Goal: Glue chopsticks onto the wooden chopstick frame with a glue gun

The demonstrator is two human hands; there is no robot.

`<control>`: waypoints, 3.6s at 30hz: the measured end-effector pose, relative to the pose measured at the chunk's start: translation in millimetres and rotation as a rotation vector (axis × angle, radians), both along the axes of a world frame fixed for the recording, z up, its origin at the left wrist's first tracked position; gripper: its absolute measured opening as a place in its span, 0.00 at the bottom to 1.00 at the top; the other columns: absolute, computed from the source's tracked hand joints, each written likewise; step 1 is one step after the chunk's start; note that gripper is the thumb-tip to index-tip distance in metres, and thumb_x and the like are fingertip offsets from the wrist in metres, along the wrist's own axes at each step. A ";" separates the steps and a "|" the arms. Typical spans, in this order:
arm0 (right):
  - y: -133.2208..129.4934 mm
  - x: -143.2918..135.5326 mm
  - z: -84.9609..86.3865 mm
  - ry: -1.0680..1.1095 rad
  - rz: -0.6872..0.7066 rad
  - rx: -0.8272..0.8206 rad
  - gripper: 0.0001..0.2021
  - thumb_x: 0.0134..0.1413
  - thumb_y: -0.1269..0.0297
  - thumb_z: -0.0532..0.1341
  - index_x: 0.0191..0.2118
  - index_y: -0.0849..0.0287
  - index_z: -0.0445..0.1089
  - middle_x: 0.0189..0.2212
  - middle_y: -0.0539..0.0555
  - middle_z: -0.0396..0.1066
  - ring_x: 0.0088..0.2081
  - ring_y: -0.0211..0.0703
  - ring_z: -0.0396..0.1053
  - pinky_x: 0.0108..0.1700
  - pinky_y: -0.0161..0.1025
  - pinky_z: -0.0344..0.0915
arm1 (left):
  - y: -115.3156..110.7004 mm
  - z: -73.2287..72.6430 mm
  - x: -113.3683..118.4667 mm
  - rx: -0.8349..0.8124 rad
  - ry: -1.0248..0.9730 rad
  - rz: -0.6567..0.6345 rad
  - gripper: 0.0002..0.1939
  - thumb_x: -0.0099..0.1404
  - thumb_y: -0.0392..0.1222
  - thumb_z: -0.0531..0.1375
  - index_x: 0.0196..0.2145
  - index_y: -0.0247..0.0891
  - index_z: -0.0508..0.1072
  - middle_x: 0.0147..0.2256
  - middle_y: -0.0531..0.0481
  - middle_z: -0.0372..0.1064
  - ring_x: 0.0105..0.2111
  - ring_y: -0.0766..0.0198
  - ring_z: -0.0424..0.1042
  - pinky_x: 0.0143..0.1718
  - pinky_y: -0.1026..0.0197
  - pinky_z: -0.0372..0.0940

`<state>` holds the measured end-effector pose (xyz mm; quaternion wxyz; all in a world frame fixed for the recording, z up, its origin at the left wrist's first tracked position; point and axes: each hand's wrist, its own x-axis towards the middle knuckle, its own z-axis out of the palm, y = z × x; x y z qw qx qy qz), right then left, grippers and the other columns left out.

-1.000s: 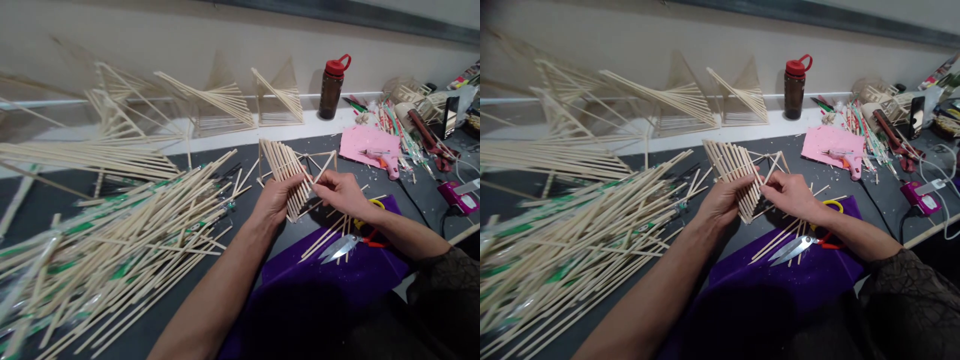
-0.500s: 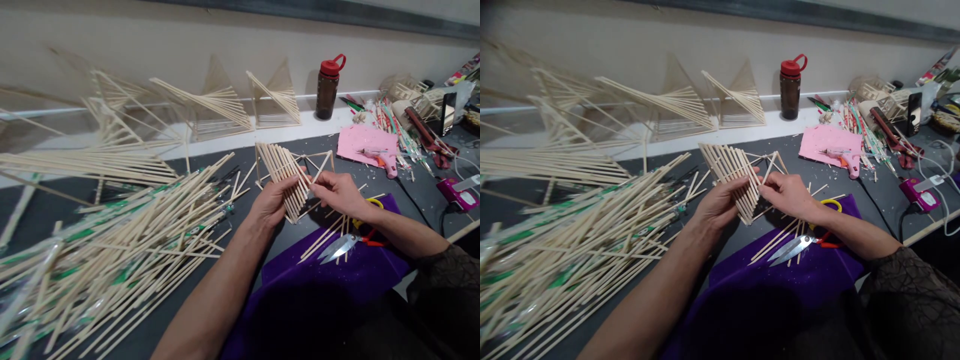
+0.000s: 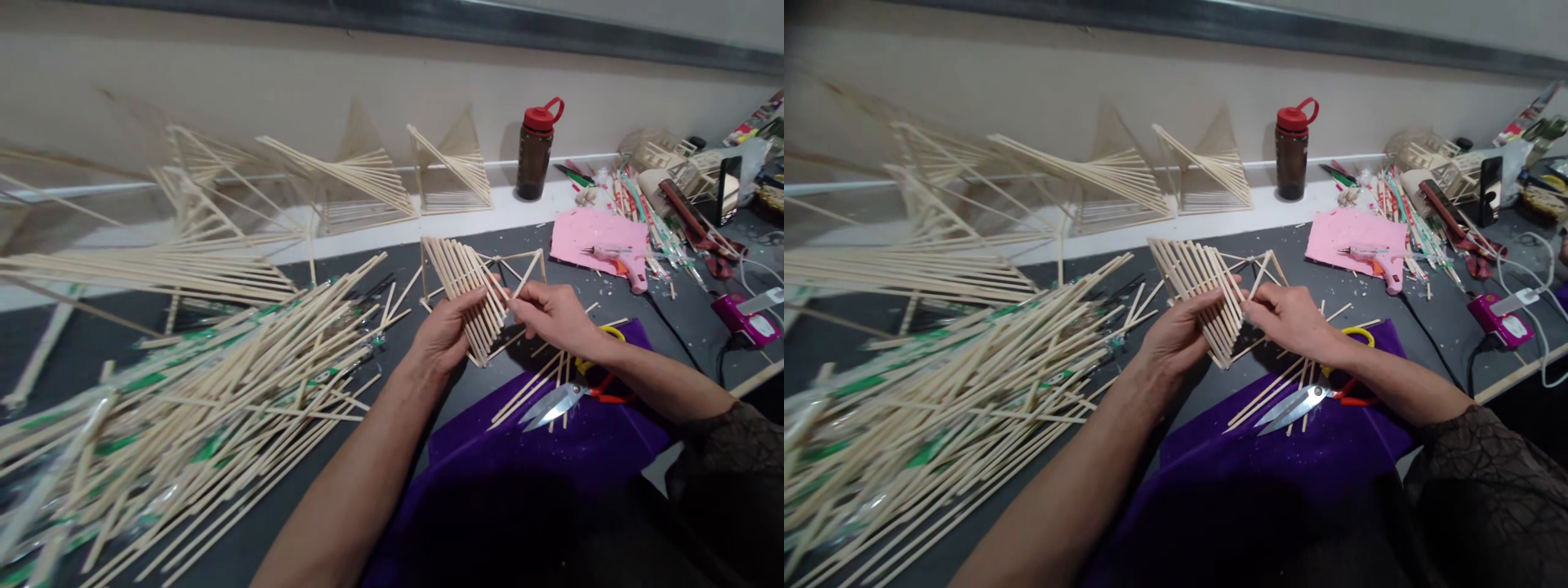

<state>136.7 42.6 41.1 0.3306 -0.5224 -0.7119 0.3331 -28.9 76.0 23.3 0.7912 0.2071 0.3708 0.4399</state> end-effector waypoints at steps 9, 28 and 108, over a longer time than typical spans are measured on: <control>-1.6 3.5 0.3 0.004 0.020 -0.022 0.16 0.61 0.53 0.54 0.26 0.58 0.63 0.21 0.47 0.66 0.20 0.31 0.67 0.27 0.35 0.59 | -0.9 -0.1 -0.3 0.010 0.024 0.004 0.08 0.58 0.30 0.62 0.37 0.29 0.78 0.27 0.45 0.79 0.24 0.64 0.76 0.28 0.66 0.73; -26.6 45.1 -2.6 -0.051 0.021 -0.002 0.11 0.59 0.59 0.56 0.29 0.59 0.69 0.21 0.47 0.68 0.21 0.33 0.67 0.26 0.32 0.61 | -4.1 4.3 3.1 0.004 0.112 0.055 0.11 0.52 0.26 0.64 0.35 0.29 0.79 0.24 0.47 0.77 0.21 0.66 0.73 0.22 0.68 0.70; -82.3 53.5 6.7 -0.266 -0.095 0.230 0.13 0.62 0.59 0.55 0.26 0.53 0.63 0.18 0.49 0.58 0.25 0.43 0.63 0.32 0.40 0.64 | -3.5 -2.4 -2.0 -0.003 -0.035 -0.032 0.11 0.53 0.31 0.64 0.37 0.28 0.79 0.25 0.45 0.77 0.22 0.64 0.74 0.23 0.66 0.70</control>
